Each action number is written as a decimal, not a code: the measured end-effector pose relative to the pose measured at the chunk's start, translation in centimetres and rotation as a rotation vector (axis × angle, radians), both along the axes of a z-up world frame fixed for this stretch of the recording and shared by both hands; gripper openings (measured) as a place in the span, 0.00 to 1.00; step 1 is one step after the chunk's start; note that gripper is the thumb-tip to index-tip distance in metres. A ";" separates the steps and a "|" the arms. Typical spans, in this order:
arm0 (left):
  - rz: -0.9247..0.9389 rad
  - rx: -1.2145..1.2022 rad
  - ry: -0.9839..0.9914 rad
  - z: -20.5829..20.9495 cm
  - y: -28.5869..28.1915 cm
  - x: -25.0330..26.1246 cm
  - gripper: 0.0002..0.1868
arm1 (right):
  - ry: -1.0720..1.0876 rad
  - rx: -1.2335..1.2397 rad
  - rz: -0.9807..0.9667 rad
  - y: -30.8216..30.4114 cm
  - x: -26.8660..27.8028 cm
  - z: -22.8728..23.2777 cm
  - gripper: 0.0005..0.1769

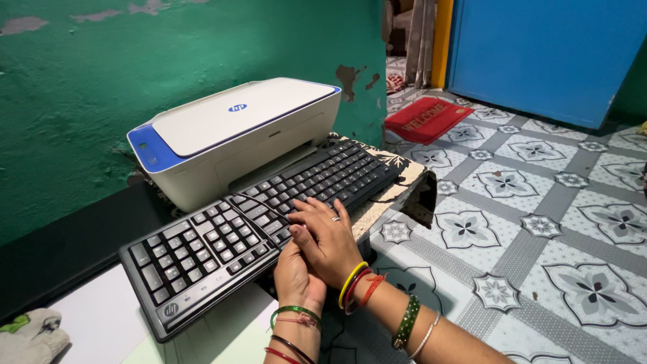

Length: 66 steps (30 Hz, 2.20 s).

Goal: The person places a printer on a small table, then arranges a keyboard and mouse. They wipe the mouse with a cloth and place it on the floor. The person also handles a stack of papers and a pen holder.

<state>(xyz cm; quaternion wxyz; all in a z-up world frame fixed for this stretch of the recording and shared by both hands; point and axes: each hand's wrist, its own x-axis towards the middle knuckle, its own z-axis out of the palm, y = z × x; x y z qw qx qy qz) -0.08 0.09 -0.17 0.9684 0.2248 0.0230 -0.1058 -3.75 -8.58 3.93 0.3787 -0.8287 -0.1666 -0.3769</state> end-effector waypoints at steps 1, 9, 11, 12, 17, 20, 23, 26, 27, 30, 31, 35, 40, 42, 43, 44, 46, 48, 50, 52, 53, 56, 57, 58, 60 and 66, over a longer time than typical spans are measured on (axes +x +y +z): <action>-0.003 0.003 0.003 -0.1 0.0 0.0 0.12 | -0.008 0.006 -0.002 0.1 -0.1 0.0 0.28; -0.007 0.020 -0.055 -1.1 0.1 0.3 0.12 | -0.076 0.023 -0.018 0.1 -0.5 -0.6 0.25; 0.003 0.019 -0.064 -1.4 0.1 0.3 0.12 | -0.094 0.021 -0.032 0.1 -0.6 -0.7 0.25; 0.009 0.024 -0.056 -1.5 0.0 0.3 0.12 | -0.105 0.014 -0.043 0.0 -0.7 -0.7 0.24; -0.008 0.018 -0.081 -1.1 0.0 -0.1 0.11 | -0.173 0.019 -0.066 0.2 -1.1 -0.4 0.24; -0.006 0.035 -0.067 -0.7 0.1 -0.4 0.12 | -0.185 0.020 -0.060 0.1 -1.2 -0.2 0.24; -0.003 0.029 -0.076 -0.8 0.1 -0.4 0.12 | -0.190 0.007 -0.069 0.1 -1.4 -0.1 0.23; 0.002 0.024 -0.080 -1.1 0.1 -0.4 0.11 | -0.201 0.019 -0.091 0.3 -1.6 -0.1 0.22; 0.000 0.029 -0.065 -1.1 0.1 -0.4 0.10 | -0.189 0.046 -0.100 0.3 -1.8 -0.2 0.22; 0.009 0.045 -0.023 -1.1 0.1 -0.3 0.09 | -0.172 0.095 -0.104 0.2 -1.7 -0.6 0.23; 0.019 0.052 -0.011 -1.0 0.1 -0.2 0.08 | -0.169 0.107 -0.101 0.1 -1.6 -0.9 0.24; 0.022 0.084 -0.036 -0.6 0.2 -0.3 0.04 | -0.214 0.059 -0.116 -0.9 -1.1 -2.7 0.25; 0.000 0.079 -0.059 -0.5 0.2 -0.4 0.05 | -0.244 -0.062 -0.140 -2.1 -1.0 -4.7 0.29; 0.007 0.071 -0.065 -1.1 0.3 -0.1 0.05 | -0.224 -0.045 -0.172 -2.2 -1.0 -5.1 0.30; 0.011 0.062 -0.075 -1.4 0.3 0.1 0.04 | -0.214 -0.036 -0.189 -2.2 -1.1 -5.2 0.30; 0.015 0.052 -0.089 -1.7 0.3 0.4 0.04 | -0.215 0.036 -0.193 -2.0 -1.0 -5.3 0.31; 0.017 0.043 -0.079 -1.9 0.6 0.6 0.03 | -0.214 0.179 -0.199 -1.3 -1.1 -5.2 0.34; 0.004 0.035 -0.087 -1.6 0.8 0.4 0.03 | -0.210 0.236 -0.277 -1.5 -1.3 -4.7 0.33; -0.026 0.030 -0.113 -0.9 1.2 -0.2 0.04 | -0.205 0.232 -0.372 -1.9 -1.7 -3.4 0.30; -0.043 0.038 -0.092 -0.1 1.5 -0.6 0.04 | -0.201 0.165 -0.486 -2.6 -2.2 -1.0 0.27; -0.052 0.042 -0.083 0.4 1.7 -0.7 0.04 | -0.078 0.090 -0.523 -3.1 -2.7 0.7 0.28; -0.089 0.066 -0.139 2.1 2.0 -0.4 0.06 | 0.353 -0.156 -0.580 -5.2 -5.8 6.6 0.33; -0.098 0.101 -0.156 2.7 2.4 -0.2 0.06 | 0.542 -0.248 -0.564 -6.6 -7.3 8.4 0.36; -0.111 0.137 -0.171 3.3 3.0 0.1 0.06 | 0.733 -0.338 -0.549 -7.8 -8.2 10.2 0.39; -0.133 0.203 -0.217 4.6 4.0 0.4 0.03 | 0.432 -0.332 -0.489 -9.6 -8.9 13.0 0.41; -0.208 0.419 -0.285 9.8 4.6 0.7 0.05 | 0.610 -0.213 -0.010 -13.6 -1.9 15.8 0.48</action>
